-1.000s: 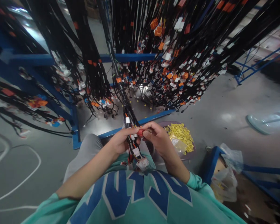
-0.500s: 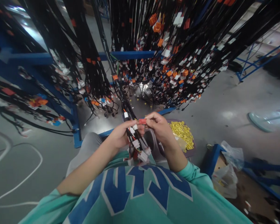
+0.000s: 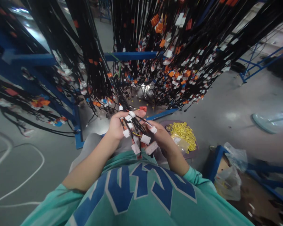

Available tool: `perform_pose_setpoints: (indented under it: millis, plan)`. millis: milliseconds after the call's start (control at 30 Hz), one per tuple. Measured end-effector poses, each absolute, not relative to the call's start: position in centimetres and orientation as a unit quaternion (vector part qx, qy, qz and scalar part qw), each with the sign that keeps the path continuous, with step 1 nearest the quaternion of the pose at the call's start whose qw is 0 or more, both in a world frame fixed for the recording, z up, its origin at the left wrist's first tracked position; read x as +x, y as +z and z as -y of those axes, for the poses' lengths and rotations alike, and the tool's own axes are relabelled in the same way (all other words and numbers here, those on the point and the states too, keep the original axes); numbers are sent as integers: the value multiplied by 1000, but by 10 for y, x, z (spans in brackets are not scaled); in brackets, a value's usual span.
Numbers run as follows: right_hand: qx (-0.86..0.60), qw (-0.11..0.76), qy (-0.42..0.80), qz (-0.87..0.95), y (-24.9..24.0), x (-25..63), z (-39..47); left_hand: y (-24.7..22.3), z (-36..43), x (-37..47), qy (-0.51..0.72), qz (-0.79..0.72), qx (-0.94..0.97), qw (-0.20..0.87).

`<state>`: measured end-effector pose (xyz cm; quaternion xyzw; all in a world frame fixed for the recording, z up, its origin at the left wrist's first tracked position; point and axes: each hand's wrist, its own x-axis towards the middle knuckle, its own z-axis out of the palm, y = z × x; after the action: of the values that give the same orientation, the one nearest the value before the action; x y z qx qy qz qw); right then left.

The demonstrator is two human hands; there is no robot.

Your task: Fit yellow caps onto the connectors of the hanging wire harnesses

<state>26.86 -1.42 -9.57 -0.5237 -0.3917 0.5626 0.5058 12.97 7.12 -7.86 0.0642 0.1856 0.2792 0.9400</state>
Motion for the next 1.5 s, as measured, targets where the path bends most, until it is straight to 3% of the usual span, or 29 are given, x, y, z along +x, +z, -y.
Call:
perform_pose_setpoints:
  millis: [267,633,933,1100,1500]
  plan:
    - [-461,497,673,298,-95,268,17,-83,-71,130,292,-183,64,937]
    - [-466,498,639,355,-87,282,23,-82,-76,132,306,-189,82,930]
    - [-462,447,719,263,-115,277,28,-76,-74,135,303,-189,87,930]
    - [-410,460,736,280,-99,274,29,-80,-76,128,260,-205,107,937]
    - [-456,479,718,218,-102,275,29,-90,-78,112,188,-291,161,924]
